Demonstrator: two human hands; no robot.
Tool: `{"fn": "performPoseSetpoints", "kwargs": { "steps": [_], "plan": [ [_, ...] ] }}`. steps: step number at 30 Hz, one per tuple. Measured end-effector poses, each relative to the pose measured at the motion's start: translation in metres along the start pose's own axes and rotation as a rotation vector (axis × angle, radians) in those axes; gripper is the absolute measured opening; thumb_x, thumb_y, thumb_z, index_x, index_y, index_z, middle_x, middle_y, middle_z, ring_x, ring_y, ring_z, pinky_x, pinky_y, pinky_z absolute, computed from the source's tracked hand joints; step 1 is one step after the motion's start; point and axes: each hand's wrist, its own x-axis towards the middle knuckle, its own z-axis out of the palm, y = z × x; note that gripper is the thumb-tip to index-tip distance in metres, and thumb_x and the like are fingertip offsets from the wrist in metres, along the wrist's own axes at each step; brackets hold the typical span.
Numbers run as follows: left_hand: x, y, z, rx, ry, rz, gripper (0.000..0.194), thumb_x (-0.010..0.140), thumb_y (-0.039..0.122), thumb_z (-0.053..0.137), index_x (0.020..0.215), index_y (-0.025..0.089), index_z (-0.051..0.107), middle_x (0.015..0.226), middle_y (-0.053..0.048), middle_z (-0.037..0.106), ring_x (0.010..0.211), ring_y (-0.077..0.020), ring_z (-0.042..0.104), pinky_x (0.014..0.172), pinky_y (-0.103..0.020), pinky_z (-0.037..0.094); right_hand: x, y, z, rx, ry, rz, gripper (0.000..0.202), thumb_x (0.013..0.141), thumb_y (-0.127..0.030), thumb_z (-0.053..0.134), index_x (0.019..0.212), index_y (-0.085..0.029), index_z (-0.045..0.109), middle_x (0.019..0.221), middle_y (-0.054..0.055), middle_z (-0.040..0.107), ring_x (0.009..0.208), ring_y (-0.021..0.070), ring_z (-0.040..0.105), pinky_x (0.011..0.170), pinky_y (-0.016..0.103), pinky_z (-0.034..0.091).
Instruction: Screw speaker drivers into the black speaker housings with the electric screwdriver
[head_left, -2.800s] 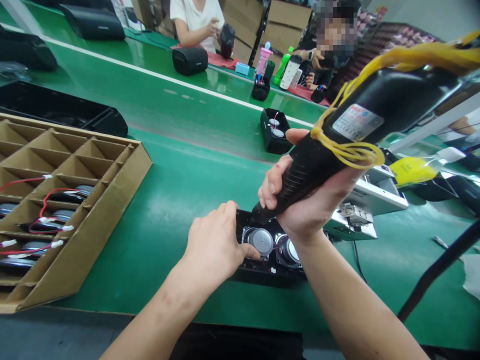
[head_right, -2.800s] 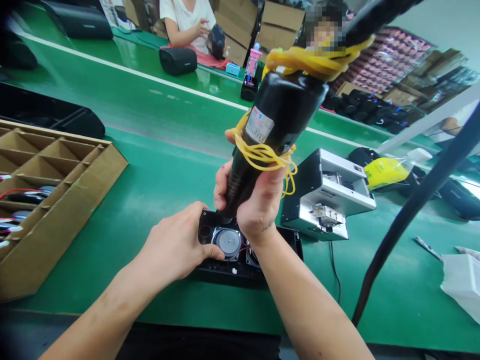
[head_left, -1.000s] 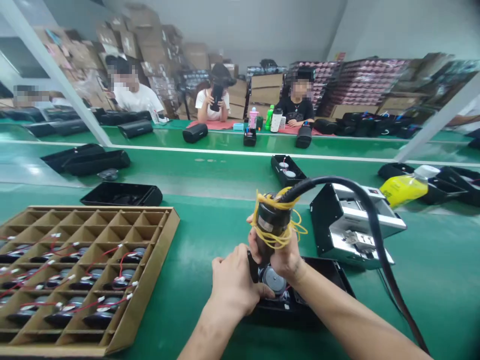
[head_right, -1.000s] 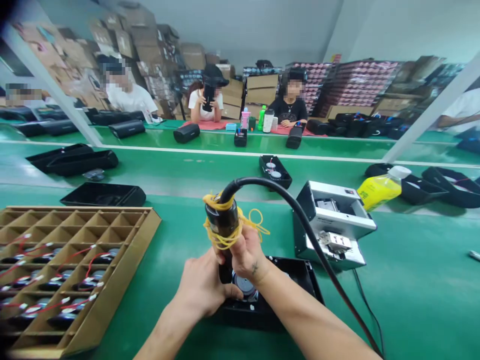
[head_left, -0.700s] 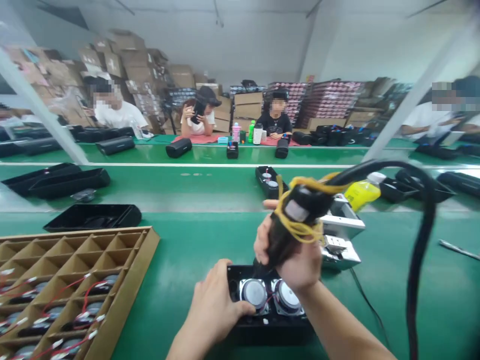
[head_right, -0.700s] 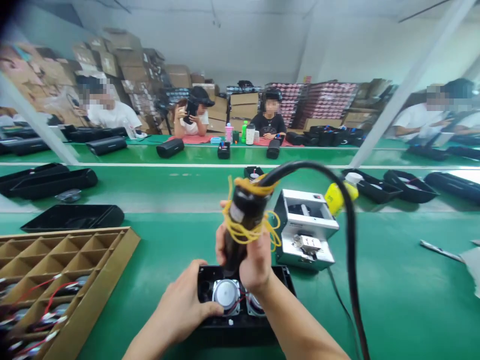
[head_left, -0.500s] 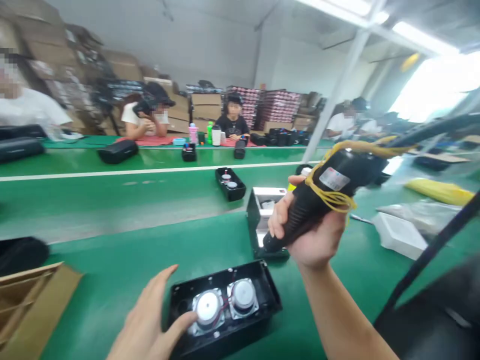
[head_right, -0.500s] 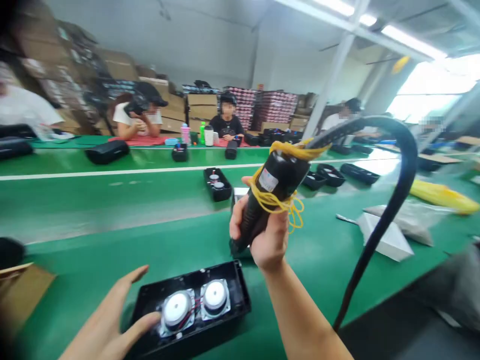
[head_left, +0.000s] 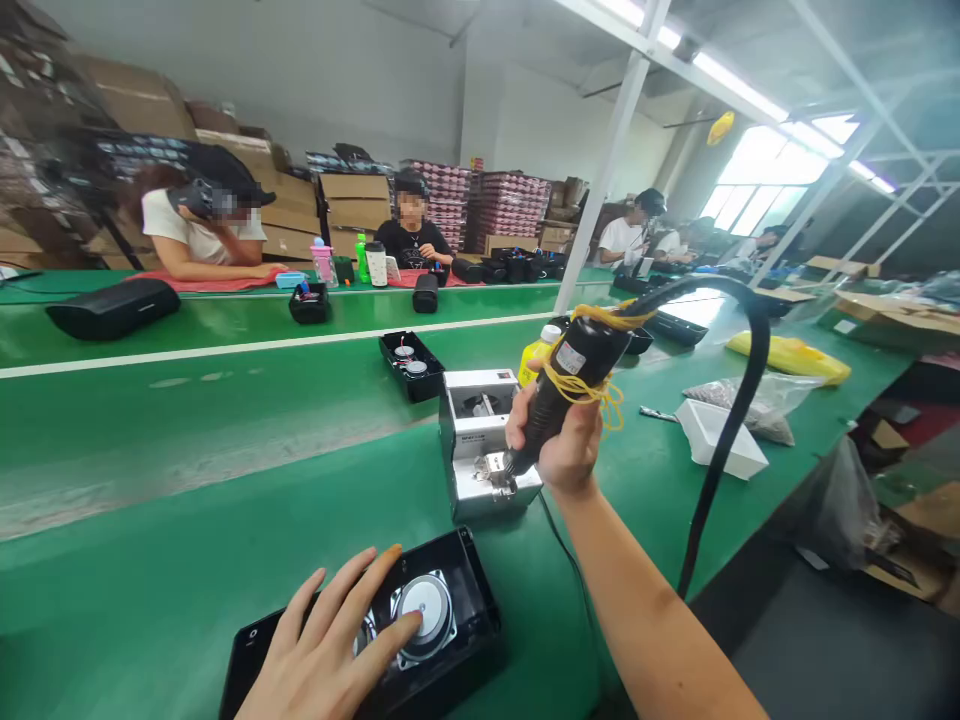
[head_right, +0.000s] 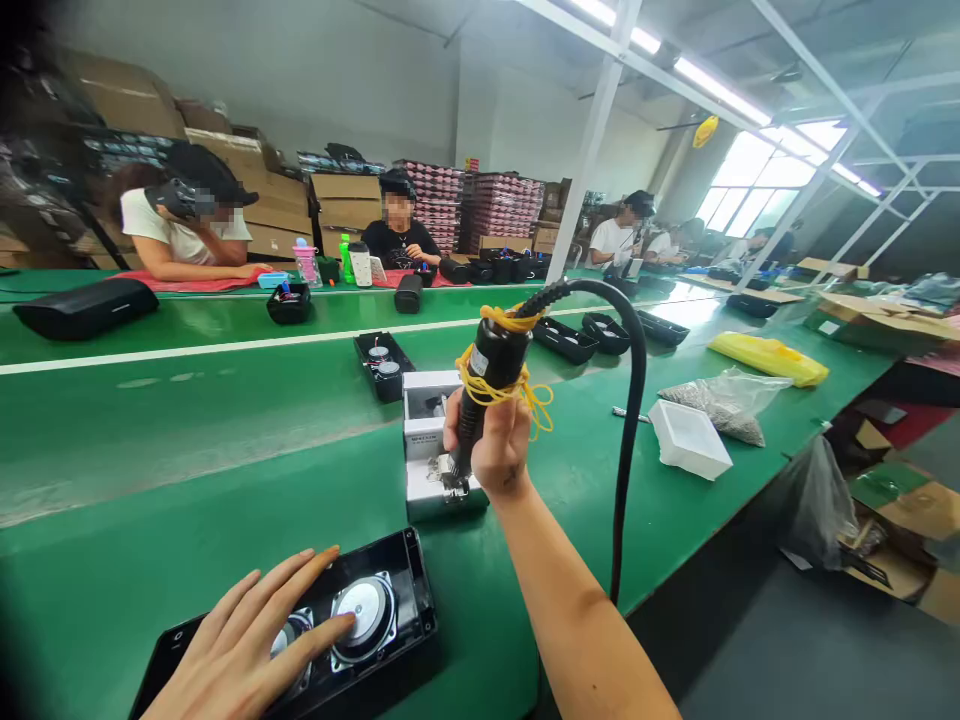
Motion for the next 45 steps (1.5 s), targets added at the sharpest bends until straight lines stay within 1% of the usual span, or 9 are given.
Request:
{"fn": "performPoseSetpoints", "kwargs": {
  "steps": [3, 7, 9, 13, 21, 26, 34, 39, 45],
  "plan": [
    [-0.001, -0.008, -0.002, 0.036, -0.02, 0.033, 0.061, 0.097, 0.078, 0.07, 0.146, 0.04, 0.072, 0.182, -0.014, 0.045, 0.156, -0.043, 0.056, 0.117, -0.063, 0.054, 0.0, 0.001, 0.0, 0.021, -0.019, 0.023, 0.058, 0.106, -0.08, 0.057, 0.115, -0.024, 0.068, 0.067, -0.004, 0.062, 0.039, 0.0121, 0.053, 0.038, 0.024, 0.044],
    [0.0, -0.015, -0.007, 0.078, -0.015, 0.128, 0.078, 0.081, 0.054, 0.09, 0.153, 0.038, 0.067, 0.178, -0.016, 0.05, 0.143, -0.0426, 0.065, 0.106, -0.055, 0.059, -0.001, -0.002, 0.0, 0.032, -0.037, 0.039, 0.06, 0.105, -0.081, 0.059, 0.111, -0.023, 0.071, 0.066, -0.004, 0.061, 0.04, 0.0114, 0.053, 0.039, 0.023, 0.044],
    [0.001, -0.015, -0.008, 0.077, -0.037, 0.124, 0.083, 0.076, 0.045, 0.091, 0.155, 0.037, 0.066, 0.177, -0.016, 0.051, 0.143, -0.0413, 0.065, 0.105, -0.053, 0.058, -0.002, -0.004, 0.0, 0.036, -0.033, 0.047, 0.063, 0.104, -0.082, 0.06, 0.118, -0.022, 0.073, 0.066, -0.004, 0.062, 0.04, 0.0109, 0.053, 0.039, 0.023, 0.044],
    [0.0, -0.006, -0.005, 0.015, -0.062, 0.001, 0.087, 0.072, 0.033, 0.087, 0.155, 0.04, 0.064, 0.18, -0.011, 0.048, 0.147, -0.0402, 0.06, 0.111, -0.055, 0.054, -0.011, -0.015, 0.001, 0.045, -0.016, 0.107, 0.071, 0.101, -0.084, 0.063, 0.137, -0.022, 0.071, 0.067, -0.005, 0.061, 0.04, 0.0114, 0.052, 0.039, 0.023, 0.044],
    [0.011, 0.01, -0.02, -0.114, -0.124, -0.106, 0.072, 0.078, 0.025, 0.082, 0.148, 0.039, 0.068, 0.177, -0.01, 0.051, 0.144, -0.0405, 0.059, 0.114, -0.061, 0.048, -0.024, -0.059, 0.021, 0.181, 0.095, 0.17, 0.065, 0.093, -0.086, 0.073, 0.124, -0.028, 0.078, 0.06, -0.007, 0.057, 0.036, 0.011, 0.046, 0.034, 0.022, 0.039],
    [0.016, 0.019, -0.027, -0.192, -0.184, -0.208, 0.069, 0.079, 0.019, 0.08, 0.145, 0.039, 0.07, 0.177, -0.008, 0.049, 0.15, -0.0407, 0.054, 0.121, -0.064, 0.04, -0.032, -0.077, 0.03, 0.287, 0.046, 0.263, 0.049, 0.093, -0.075, 0.083, 0.118, -0.033, 0.08, 0.056, -0.008, 0.057, 0.033, 0.0112, 0.041, 0.03, 0.023, 0.038],
    [0.02, 0.024, -0.033, -0.28, -0.23, -0.264, 0.066, 0.084, 0.024, 0.083, 0.146, 0.042, 0.07, 0.178, -0.007, 0.048, 0.152, -0.0396, 0.052, 0.123, -0.065, 0.039, -0.074, -0.061, 0.034, 0.37, -0.119, 0.389, 0.06, 0.1, -0.087, 0.063, 0.126, -0.037, 0.084, 0.061, -0.005, 0.058, 0.036, 0.0119, 0.046, 0.033, 0.024, 0.047],
    [0.024, 0.024, -0.036, -0.297, -0.256, -0.278, 0.065, 0.083, 0.024, 0.087, 0.143, 0.041, 0.071, 0.176, -0.008, 0.051, 0.151, -0.0392, 0.053, 0.122, -0.065, 0.04, -0.088, -0.05, 0.03, 0.362, -0.122, 0.434, 0.065, 0.097, -0.092, 0.061, 0.127, -0.039, 0.083, 0.061, -0.005, 0.056, 0.036, 0.0126, 0.044, 0.033, 0.024, 0.045],
    [0.024, 0.024, -0.037, -0.29, -0.282, -0.284, 0.063, 0.084, 0.027, 0.088, 0.144, 0.041, 0.071, 0.176, -0.008, 0.05, 0.152, -0.0394, 0.052, 0.123, -0.064, 0.041, -0.092, -0.043, 0.03, 0.372, -0.126, 0.427, 0.061, 0.1, -0.087, 0.061, 0.128, -0.038, 0.082, 0.063, -0.005, 0.057, 0.037, 0.0123, 0.046, 0.034, 0.024, 0.047]
  ]
}}
